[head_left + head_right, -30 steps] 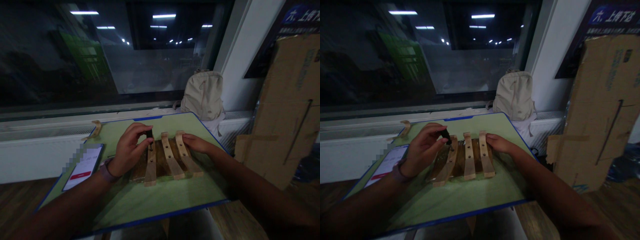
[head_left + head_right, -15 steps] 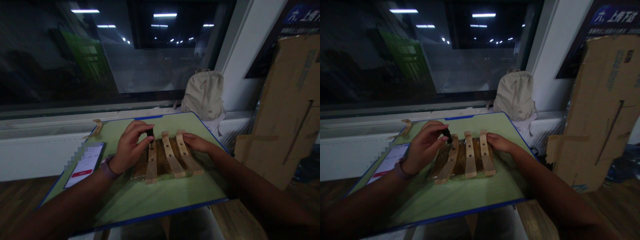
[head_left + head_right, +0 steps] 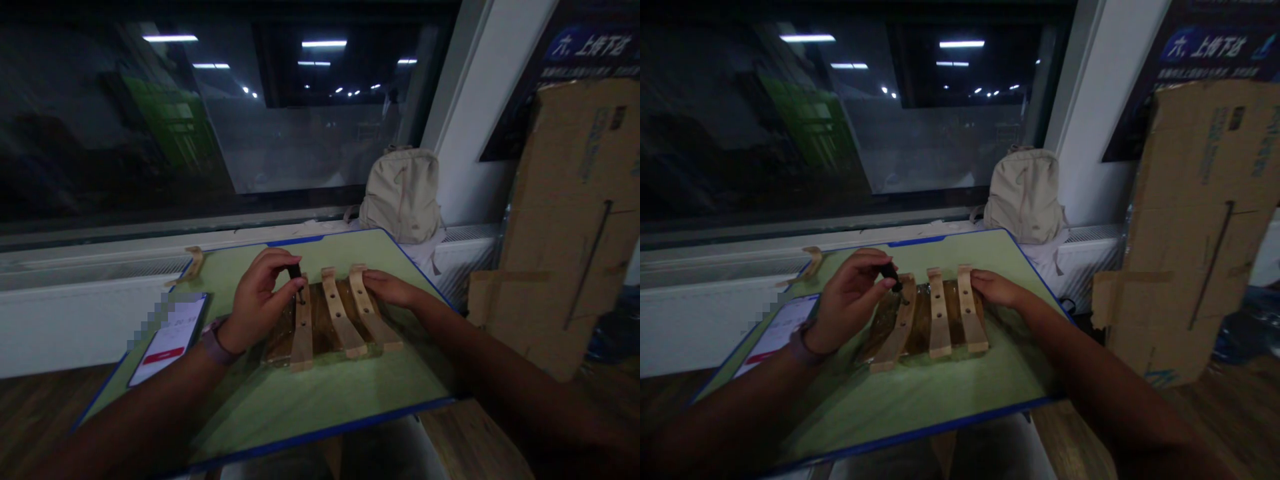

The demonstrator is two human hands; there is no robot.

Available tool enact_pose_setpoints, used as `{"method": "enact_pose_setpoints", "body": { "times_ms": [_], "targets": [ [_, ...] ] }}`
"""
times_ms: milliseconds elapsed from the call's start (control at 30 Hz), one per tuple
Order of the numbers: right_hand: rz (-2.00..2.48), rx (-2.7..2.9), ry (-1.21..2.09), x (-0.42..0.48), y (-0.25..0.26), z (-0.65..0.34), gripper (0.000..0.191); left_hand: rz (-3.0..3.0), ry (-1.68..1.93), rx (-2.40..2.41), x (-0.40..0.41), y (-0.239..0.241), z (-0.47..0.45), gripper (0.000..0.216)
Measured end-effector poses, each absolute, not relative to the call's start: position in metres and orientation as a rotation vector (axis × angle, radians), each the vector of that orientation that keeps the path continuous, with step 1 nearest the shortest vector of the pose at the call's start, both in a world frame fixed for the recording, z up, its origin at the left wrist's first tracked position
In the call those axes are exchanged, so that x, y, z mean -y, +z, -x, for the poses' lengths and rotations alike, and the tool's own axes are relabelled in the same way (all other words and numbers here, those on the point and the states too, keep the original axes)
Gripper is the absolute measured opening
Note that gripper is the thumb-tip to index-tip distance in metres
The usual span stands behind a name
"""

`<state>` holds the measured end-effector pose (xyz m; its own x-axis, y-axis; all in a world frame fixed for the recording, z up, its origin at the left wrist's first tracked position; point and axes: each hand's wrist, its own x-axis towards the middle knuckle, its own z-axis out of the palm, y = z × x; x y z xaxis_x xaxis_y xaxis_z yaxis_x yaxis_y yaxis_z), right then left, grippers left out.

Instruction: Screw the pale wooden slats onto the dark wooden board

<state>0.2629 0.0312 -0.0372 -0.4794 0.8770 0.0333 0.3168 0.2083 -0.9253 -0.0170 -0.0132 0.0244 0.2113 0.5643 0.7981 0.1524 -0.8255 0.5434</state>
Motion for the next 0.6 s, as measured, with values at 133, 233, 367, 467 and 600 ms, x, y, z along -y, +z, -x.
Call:
{"method": "enact_pose_setpoints", "body": {
  "times_ms": [133,233,367,467,600],
  "targets": [
    [1.119,1.892,1.274,-0.0323,-0.0389,-0.2623,0.037,-2.07,1.673,-0.745,0.0143,0.0227,0.0168,0.021],
    [1.118,1.913,1.243,-0.0323,-0.0372,-0.2615,0.035,-1.992,1.577,-0.724,0.0188,0.0214,0.016,0.029],
    [1.15,1.956,1.212,-0.0318,-0.0354,-0.2624,0.035,-2.049,1.54,-0.714,0.0207,0.0237,0.0155,0.024],
    [1.149,1.937,1.225,-0.0314,-0.0357,-0.2632,0.035,-2.181,1.663,-0.726,0.0173,0.0264,0.0174,0.02],
    [1.127,1.934,1.207,-0.0309,-0.0351,-0.2623,0.033,-2.248,1.737,-0.784,0.0145,0.0253,0.0203,0.016]
  ]
}}
